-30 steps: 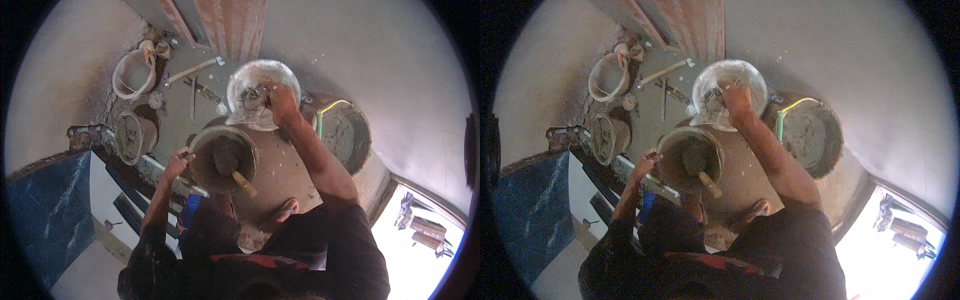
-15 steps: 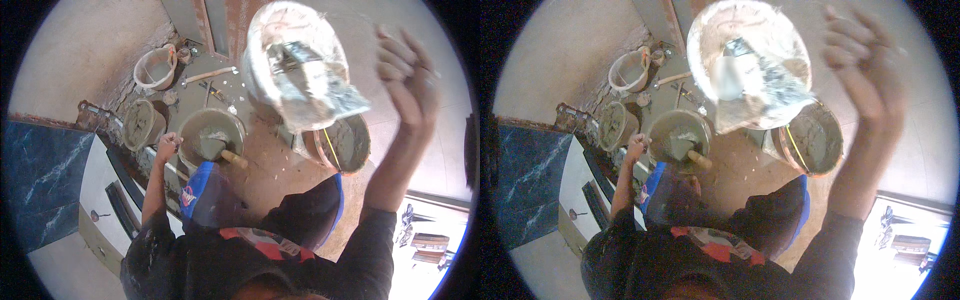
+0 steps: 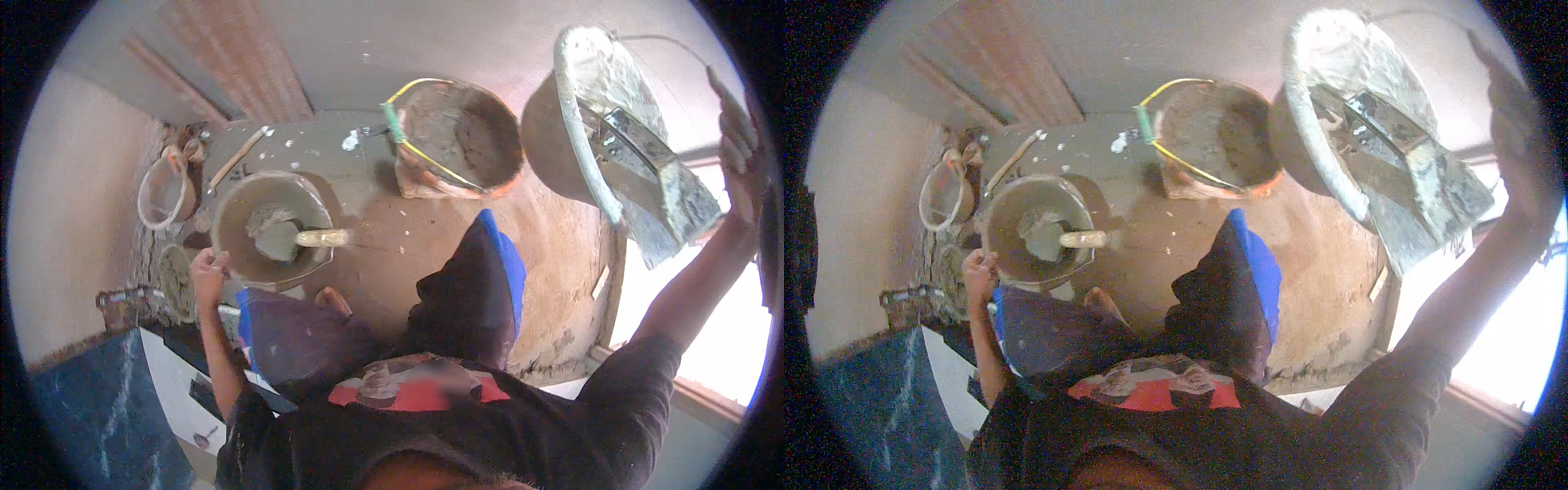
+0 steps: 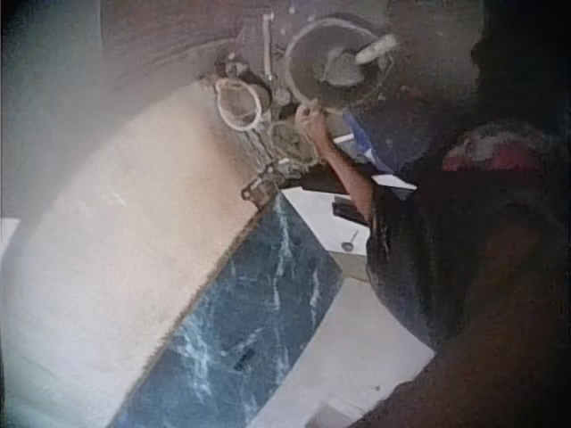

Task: The person applies mortar to a floor and the back of a tile using a trowel.

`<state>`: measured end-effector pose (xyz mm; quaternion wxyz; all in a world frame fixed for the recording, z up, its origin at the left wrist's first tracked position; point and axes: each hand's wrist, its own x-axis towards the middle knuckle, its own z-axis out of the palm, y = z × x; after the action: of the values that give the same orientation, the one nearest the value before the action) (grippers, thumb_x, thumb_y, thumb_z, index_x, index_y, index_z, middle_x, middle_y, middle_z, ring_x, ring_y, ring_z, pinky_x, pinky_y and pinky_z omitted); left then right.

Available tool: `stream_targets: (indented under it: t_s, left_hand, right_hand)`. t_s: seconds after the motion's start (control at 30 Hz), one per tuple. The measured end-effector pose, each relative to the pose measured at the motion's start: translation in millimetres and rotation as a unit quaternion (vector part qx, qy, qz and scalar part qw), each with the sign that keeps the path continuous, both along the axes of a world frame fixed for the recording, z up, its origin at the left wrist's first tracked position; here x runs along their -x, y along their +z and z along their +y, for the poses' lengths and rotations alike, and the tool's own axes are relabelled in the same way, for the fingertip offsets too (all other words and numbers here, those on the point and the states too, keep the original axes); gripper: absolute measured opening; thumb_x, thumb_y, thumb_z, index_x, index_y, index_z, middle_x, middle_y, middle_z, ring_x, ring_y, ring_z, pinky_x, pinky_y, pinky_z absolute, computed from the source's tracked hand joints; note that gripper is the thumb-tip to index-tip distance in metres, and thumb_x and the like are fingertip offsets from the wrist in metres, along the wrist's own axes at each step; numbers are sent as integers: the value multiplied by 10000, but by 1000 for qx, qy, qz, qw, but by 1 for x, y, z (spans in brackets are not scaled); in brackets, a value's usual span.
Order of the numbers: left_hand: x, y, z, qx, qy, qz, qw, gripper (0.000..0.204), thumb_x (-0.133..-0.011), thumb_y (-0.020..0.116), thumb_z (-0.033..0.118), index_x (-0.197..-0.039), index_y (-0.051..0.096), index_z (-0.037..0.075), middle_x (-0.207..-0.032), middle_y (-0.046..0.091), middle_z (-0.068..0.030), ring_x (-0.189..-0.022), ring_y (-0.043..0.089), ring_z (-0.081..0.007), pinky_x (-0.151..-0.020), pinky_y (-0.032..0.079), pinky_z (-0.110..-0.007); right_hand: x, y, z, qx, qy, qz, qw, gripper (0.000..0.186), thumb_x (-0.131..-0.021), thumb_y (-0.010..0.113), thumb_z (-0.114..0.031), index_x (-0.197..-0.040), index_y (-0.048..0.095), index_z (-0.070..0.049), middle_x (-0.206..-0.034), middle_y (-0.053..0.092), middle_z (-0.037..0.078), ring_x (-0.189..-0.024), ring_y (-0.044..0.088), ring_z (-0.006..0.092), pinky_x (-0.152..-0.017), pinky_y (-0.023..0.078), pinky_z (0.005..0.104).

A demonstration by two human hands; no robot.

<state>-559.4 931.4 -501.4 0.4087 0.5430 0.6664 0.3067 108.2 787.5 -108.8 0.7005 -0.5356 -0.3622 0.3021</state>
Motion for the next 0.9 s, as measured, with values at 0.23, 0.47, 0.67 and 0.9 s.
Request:
stream_targets:
  t_s: [0.23, 0.47, 0.67, 0.9]
  left_hand:
    - [-49, 134, 26, -67, -42, 69, 994, 140, -836, 679, 192, -866, 634, 64, -721, 547, 42, -614, 459, -72, -532, 362, -245]
    - [-93, 228, 66, -144, 23, 77, 986, 470, -807, 725, 230, -1173, 536, 4, -1016, 564, -52, -894, 506, -132, -783, 414, -281]
    - [-232, 258, 81, -169, -21, 41, 984, 642, -789, 748, 247, -1278, 480, -72, -1175, 562, -138, -1165, 472, -219, -992, 374, -352]
    - [-441, 219, 86, -77, -345, -87, 931, 213, -821, 681, 244, -847, 650, 34, -802, 580, -37, -765, 550, -137, -683, 451, -296]
  right_hand:
    - [-104, -129, -68, 102, -186, -64, 975, 402, -983, 476, -92, -1353, 418, 54, -1125, 589, 141, -644, 445, 27, -476, 390, 138]
    - [-262, -268, -111, 211, -265, 89, 937, 265, -921, 557, -149, -1141, 580, -3, -676, 456, -40, -492, 380, 52, -424, 297, 205]
    - [-340, -344, -141, 281, -288, 77, 912, 163, -923, 569, -231, -899, 592, -72, -585, 376, -85, -438, 304, 34, -381, 228, 206]
    - [-394, -393, -164, 393, -295, -14, 871, 262, -921, 514, -242, -1001, 642, -28, -613, 406, -74, -462, 328, 42, -396, 255, 231]
